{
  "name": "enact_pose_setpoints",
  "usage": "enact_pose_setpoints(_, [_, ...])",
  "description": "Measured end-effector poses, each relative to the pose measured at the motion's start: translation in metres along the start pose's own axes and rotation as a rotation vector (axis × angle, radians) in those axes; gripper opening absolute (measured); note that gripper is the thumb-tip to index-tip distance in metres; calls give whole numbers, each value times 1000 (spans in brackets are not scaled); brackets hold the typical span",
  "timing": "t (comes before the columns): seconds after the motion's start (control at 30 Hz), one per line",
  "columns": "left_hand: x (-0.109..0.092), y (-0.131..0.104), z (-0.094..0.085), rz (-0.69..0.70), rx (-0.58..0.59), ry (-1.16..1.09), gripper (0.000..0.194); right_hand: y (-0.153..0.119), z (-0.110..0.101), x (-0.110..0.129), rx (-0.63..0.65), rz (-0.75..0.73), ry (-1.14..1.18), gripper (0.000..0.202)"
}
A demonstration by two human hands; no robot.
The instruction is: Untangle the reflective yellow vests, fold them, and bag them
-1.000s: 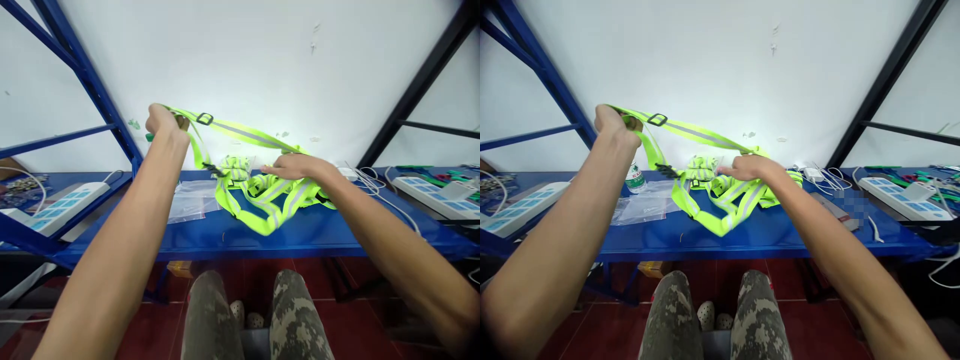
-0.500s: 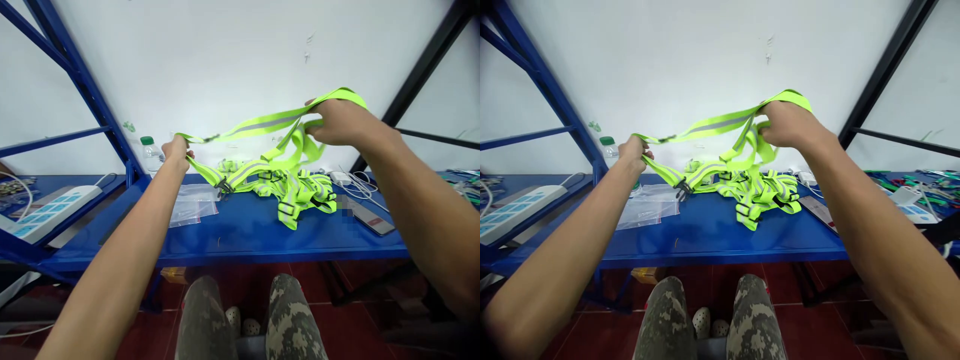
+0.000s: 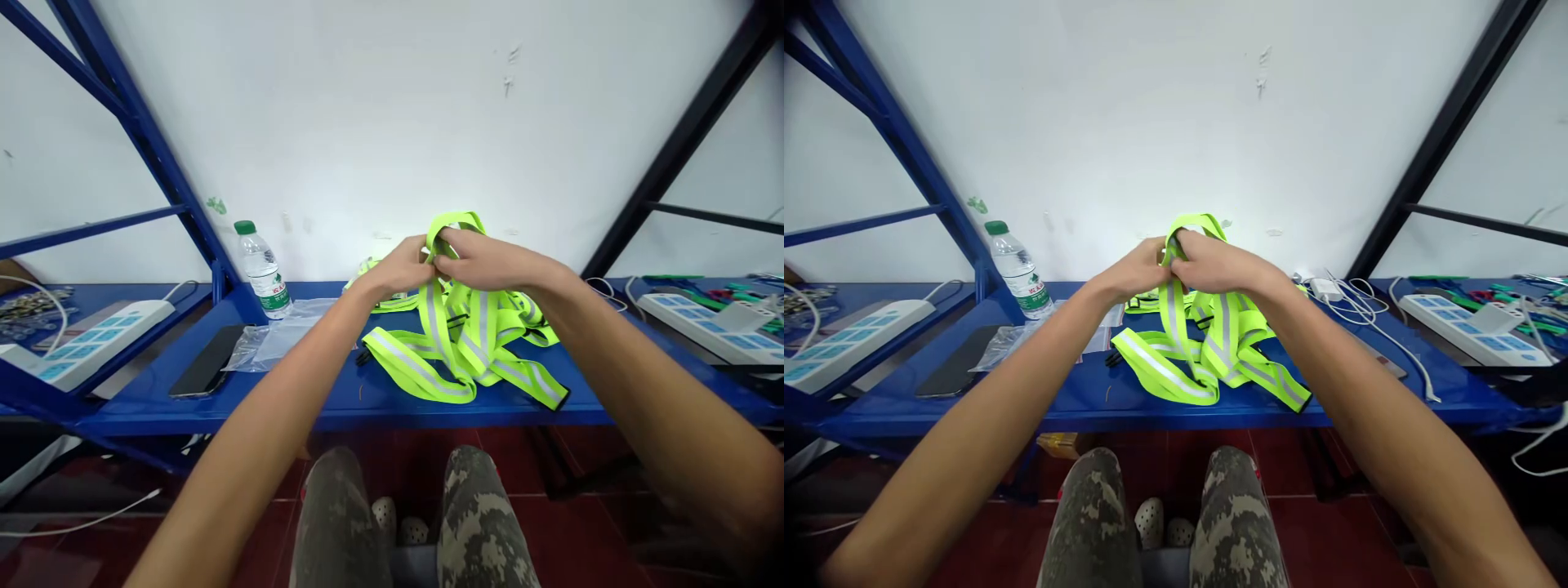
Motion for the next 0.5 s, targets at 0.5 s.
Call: enact_pose_setpoints(0.5, [-35, -22, -73, -191, -301, -336, 38, -11, 40, -53, 181, 25, 529, 31])
Point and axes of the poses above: each hand's wrist, its own y-axis towards the middle knuckle, its own z-axis out of the palm, x = y × z, the point moved 10 cm from there along y, towards the middle knuckle, and after that the axes turned 1 degree about -y, right-handed, at the moved point
